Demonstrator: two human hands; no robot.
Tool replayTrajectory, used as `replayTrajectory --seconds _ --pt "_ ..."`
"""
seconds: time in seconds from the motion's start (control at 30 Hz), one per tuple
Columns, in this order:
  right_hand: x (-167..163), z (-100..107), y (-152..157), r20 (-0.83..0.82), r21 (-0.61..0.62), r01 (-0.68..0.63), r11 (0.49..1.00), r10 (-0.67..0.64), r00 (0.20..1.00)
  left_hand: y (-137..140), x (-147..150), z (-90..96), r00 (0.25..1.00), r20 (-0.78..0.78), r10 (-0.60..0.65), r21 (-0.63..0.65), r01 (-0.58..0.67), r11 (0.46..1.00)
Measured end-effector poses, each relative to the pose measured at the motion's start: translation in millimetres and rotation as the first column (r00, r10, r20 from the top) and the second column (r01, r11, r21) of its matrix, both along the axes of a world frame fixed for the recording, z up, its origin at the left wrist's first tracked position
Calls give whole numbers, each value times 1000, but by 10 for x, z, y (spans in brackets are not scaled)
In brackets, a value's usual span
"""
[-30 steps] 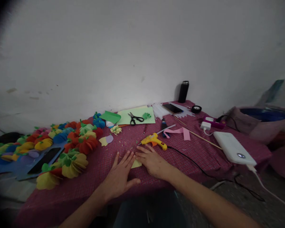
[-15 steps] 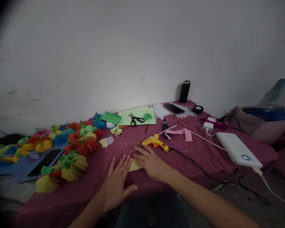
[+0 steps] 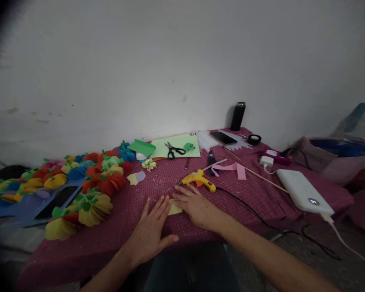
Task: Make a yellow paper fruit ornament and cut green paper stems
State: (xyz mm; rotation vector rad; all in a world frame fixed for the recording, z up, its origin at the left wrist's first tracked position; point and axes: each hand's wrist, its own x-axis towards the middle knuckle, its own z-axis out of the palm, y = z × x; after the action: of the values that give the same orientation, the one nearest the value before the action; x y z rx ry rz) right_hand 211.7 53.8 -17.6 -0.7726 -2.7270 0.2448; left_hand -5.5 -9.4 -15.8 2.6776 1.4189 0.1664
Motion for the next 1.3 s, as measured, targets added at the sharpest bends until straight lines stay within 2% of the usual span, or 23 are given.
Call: replayTrajectory --seconds 0.17,0.6,0.87,1.03,1.3 --pt "88 -81 -46 75 -33 -30 999 33 997 13 0 -19 999 -14 -37 -31 37 999" --pt "68 -93 -129 90 -11 -71 997 72 993 -51 18 5 997 -21 -72 -59 71 996" --pt "50 -19 -121 73 -17 -60 998 61 995 -84 -20 10 999 -17 -46 -32 45 998" --pt "107 -85 -130 54 -37 -20 999 22 998 -126 -69 -48 1000 -14 -8 -38 8 999" --pt "27 25 -55 64 -3 5 1000 -5 998 11 -13 105 999 24 -23 0 23 1000"
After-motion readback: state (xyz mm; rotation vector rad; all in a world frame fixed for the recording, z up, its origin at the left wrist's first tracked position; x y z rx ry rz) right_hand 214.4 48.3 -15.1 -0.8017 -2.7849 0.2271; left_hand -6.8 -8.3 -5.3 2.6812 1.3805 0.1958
